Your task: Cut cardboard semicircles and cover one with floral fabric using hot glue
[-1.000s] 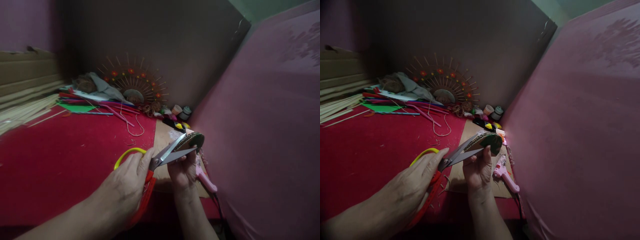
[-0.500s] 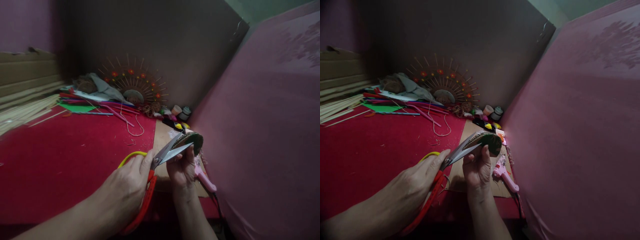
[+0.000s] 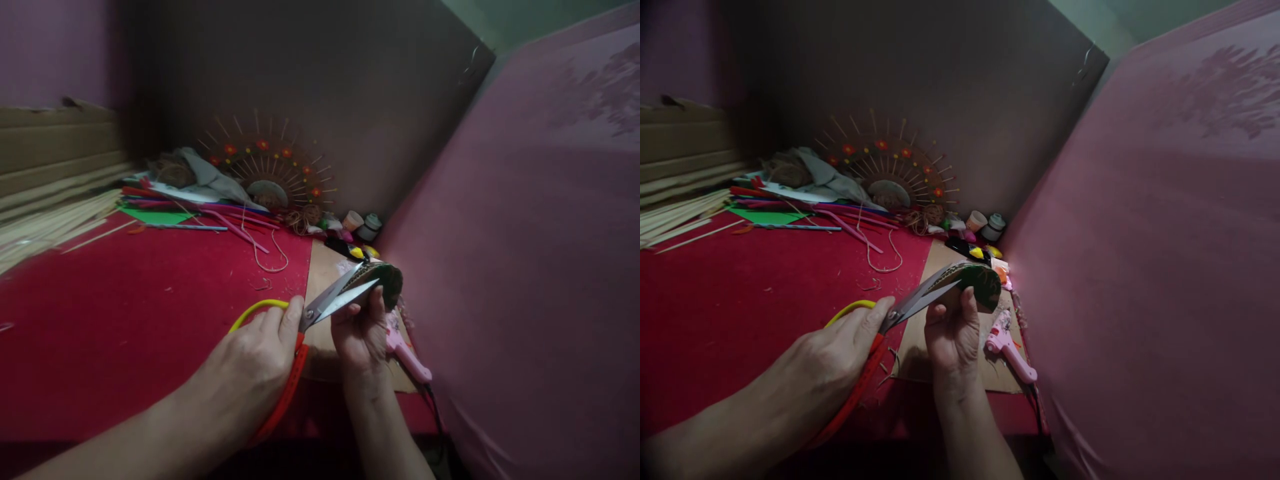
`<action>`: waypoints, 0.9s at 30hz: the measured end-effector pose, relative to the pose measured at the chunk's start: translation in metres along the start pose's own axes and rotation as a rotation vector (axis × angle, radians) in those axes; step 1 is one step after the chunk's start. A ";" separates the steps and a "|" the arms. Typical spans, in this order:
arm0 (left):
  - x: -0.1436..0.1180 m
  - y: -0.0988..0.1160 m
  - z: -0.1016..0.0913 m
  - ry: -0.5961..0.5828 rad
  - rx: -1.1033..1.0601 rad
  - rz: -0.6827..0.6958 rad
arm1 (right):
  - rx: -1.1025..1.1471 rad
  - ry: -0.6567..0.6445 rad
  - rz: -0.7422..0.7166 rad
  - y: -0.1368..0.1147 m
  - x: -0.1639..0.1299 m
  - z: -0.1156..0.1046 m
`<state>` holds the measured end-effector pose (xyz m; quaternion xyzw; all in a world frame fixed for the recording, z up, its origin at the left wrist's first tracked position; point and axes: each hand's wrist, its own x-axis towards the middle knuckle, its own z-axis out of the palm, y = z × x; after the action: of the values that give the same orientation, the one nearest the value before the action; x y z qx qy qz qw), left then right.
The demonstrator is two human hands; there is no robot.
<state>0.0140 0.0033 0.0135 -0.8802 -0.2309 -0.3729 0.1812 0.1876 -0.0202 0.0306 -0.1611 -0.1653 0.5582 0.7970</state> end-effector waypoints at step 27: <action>0.004 0.004 0.001 -0.382 0.008 -0.182 | -0.096 0.243 -0.091 0.008 0.007 0.003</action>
<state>0.0191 0.0013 0.0155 -0.9097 -0.3412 -0.2131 0.1030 0.1816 -0.0110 0.0306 -0.2578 -0.1012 0.4893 0.8270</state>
